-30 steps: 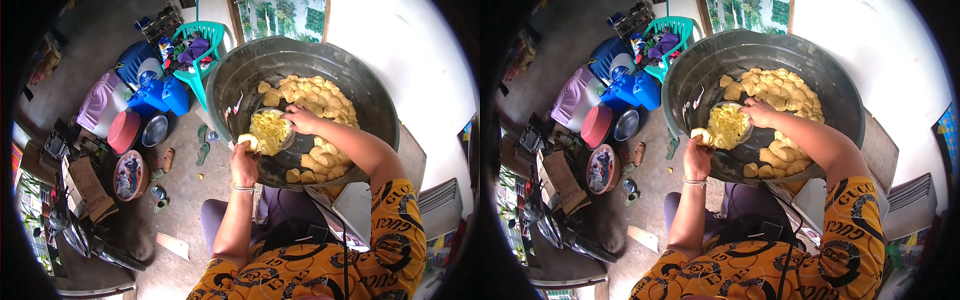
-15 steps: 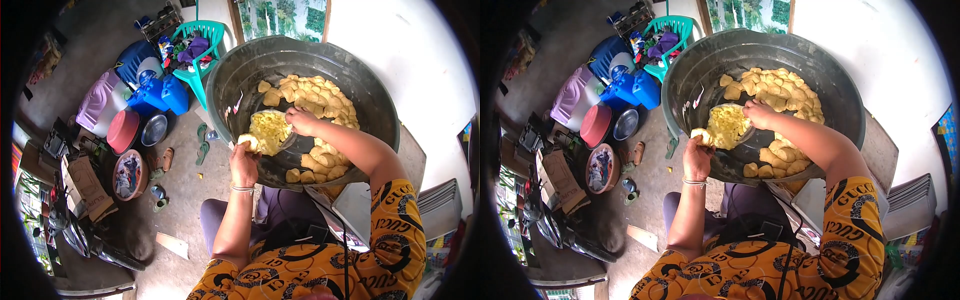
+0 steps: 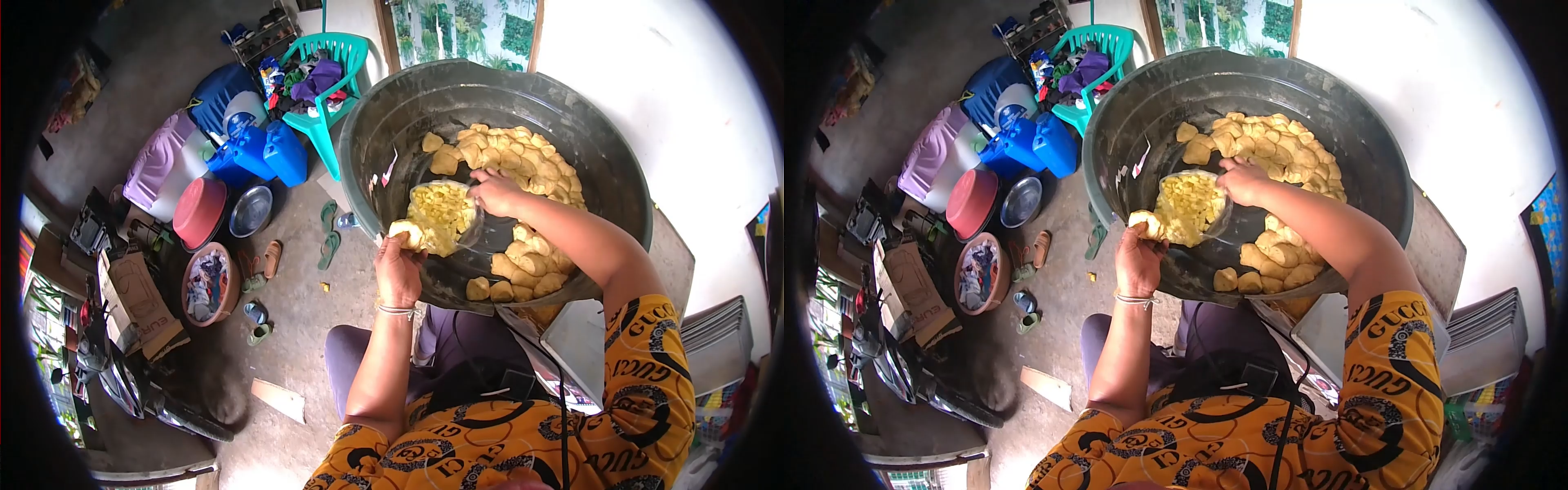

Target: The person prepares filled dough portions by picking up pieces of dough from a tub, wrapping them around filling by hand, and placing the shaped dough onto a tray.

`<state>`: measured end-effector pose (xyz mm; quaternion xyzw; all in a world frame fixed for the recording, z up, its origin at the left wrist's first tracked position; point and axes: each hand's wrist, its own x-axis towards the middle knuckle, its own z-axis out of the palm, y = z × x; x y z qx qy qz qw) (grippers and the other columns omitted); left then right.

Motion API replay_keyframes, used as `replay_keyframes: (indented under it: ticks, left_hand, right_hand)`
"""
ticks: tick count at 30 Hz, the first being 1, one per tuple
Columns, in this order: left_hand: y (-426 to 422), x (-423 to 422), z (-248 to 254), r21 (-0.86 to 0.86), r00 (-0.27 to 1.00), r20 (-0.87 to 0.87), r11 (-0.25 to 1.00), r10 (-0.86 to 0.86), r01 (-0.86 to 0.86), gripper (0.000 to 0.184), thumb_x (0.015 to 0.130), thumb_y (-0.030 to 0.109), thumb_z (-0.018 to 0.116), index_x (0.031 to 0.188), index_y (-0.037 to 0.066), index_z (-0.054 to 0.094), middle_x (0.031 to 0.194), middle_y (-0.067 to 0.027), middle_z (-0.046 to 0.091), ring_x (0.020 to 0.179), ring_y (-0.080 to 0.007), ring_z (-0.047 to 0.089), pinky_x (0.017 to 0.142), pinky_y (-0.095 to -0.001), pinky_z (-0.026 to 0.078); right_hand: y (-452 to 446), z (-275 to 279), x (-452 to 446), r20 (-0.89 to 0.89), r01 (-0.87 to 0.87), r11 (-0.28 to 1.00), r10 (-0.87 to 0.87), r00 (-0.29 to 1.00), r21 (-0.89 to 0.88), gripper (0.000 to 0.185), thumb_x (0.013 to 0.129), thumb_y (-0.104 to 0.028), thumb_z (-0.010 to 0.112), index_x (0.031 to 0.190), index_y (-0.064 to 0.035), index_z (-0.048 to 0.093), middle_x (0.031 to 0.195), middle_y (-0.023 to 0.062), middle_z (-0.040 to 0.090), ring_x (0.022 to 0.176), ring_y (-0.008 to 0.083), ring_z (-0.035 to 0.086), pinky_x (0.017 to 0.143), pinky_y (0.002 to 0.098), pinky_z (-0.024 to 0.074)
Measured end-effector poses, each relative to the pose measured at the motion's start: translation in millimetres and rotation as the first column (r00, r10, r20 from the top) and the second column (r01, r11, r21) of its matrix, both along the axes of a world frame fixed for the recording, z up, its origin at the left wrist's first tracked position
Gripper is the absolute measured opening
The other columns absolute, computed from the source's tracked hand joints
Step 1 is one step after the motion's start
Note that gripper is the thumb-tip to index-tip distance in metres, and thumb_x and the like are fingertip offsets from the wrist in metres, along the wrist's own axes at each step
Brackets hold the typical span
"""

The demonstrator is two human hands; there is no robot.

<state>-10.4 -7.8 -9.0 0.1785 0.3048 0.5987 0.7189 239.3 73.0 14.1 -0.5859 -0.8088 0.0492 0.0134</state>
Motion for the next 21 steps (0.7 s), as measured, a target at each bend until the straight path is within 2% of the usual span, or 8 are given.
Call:
replay_keyframes:
  ticks: [3,6,9,12,13,16,19,21]
  left_hand:
    - [-0.7,0.2,-0.6,-0.008,1.000,0.015,1.000,0.013,-0.013,0.019,0.084,0.018,0.057,0.101,0.009,0.056,0.095,-0.0033,0.060,0.086,-0.0176,0.056,0.073,-0.0363,0.046]
    - [-1.1,-0.4,-0.2,-0.003,1.000,-0.001,1.000,0.010,-0.010,0.018,0.084,0.018,0.057,0.100,0.009,0.056,0.095,-0.0035,0.060,0.086,-0.0174,0.056,0.073,-0.0364,0.046]
    - [-0.8,-0.3,1.2,-0.002,1.000,-0.008,1.000,0.003,-0.003,0.018,0.084,0.018,0.057,0.100,0.009,0.056,0.094,-0.0037,0.060,0.085,-0.0173,0.056,0.073,-0.0363,0.046]
    - [-1.4,0.6,1.4,0.002,1.000,-0.010,1.000,0.012,-0.012,0.018,0.084,0.018,0.057,0.100,0.009,0.056,0.094,-0.0040,0.060,0.085,-0.0176,0.056,0.073,-0.0363,0.046]
    - [-1.7,0.9,1.4,0.001,1.000,-0.008,1.000,0.016,-0.016,0.018,0.084,0.018,0.058,0.100,0.009,0.056,0.094,-0.0041,0.060,0.085,-0.0177,0.056,0.073,-0.0364,0.046]
    - [-3.0,1.1,1.7,-0.005,1.000,-0.006,1.000,0.027,-0.027,0.018,0.084,0.017,0.058,0.100,0.009,0.056,0.095,-0.0043,0.060,0.086,-0.0182,0.056,0.073,-0.0366,0.047]
    - [-2.9,0.8,2.1,-0.003,1.000,-0.011,1.000,0.029,-0.029,0.018,0.084,0.017,0.058,0.100,0.009,0.056,0.095,-0.0044,0.060,0.086,-0.0183,0.056,0.074,-0.0369,0.047]
    - [-2.8,0.8,2.4,-0.010,0.999,-0.014,1.000,0.029,-0.030,0.018,0.084,0.017,0.058,0.100,0.009,0.056,0.095,-0.0043,0.060,0.086,-0.0183,0.056,0.074,-0.0370,0.047]
  right_hand:
    - [0.7,7.7,3.8,0.117,0.074,0.997,-0.076,0.990,0.024,0.026,0.083,-0.018,0.054,0.106,-0.0224,0.065,0.124,0.0061,0.046,0.122,0.0258,0.038,0.104,0.0472,0.0273]
    - [-0.7,5.8,-1.8,0.076,0.096,0.995,-0.094,0.993,-0.023,0.023,0.083,-0.020,0.055,0.103,-0.0179,0.065,0.124,0.0066,0.046,0.121,0.0261,0.038,0.103,0.0465,0.0284]
    - [-1.2,-0.6,-10.3,0.041,0.039,0.999,-0.039,0.998,-0.002,0.024,0.084,-0.020,0.054,0.105,-0.0136,0.062,0.124,0.0076,0.045,0.121,0.0268,0.039,0.102,0.0455,0.0298]
    - [-5.5,-9.5,-12.9,0.015,-0.118,0.985,0.117,0.993,0.127,0.029,0.084,-0.019,0.054,0.111,-0.0114,0.059,0.126,0.0086,0.043,0.122,0.0277,0.038,0.103,0.0441,0.0295]
    - [-5.2,-11.9,-13.8,0.093,-0.173,0.976,0.162,0.982,0.129,0.036,0.082,-0.015,0.054,0.118,-0.0139,0.056,0.129,0.0091,0.042,0.124,0.0278,0.036,0.104,0.0438,0.0285]
    - [-9.9,-19.1,-15.4,0.136,-0.150,0.980,0.132,0.982,0.132,0.040,0.081,-0.014,0.054,0.121,-0.0150,0.055,0.131,0.0091,0.041,0.125,0.0276,0.033,0.106,0.0438,0.0264]
    - [-9.3,-17.3,-14.6,0.145,-0.043,0.997,0.034,0.989,0.058,0.043,0.080,-0.014,0.055,0.123,-0.0160,0.055,0.131,0.0085,0.041,0.126,0.0276,0.032,0.107,0.0440,0.0251]
    - [-7.6,-12.8,-12.9,0.168,-0.079,0.997,0.076,0.983,0.012,0.039,0.080,-0.017,0.057,0.119,-0.0148,0.057,0.130,0.0083,0.041,0.126,0.0278,0.033,0.107,0.0441,0.0257]
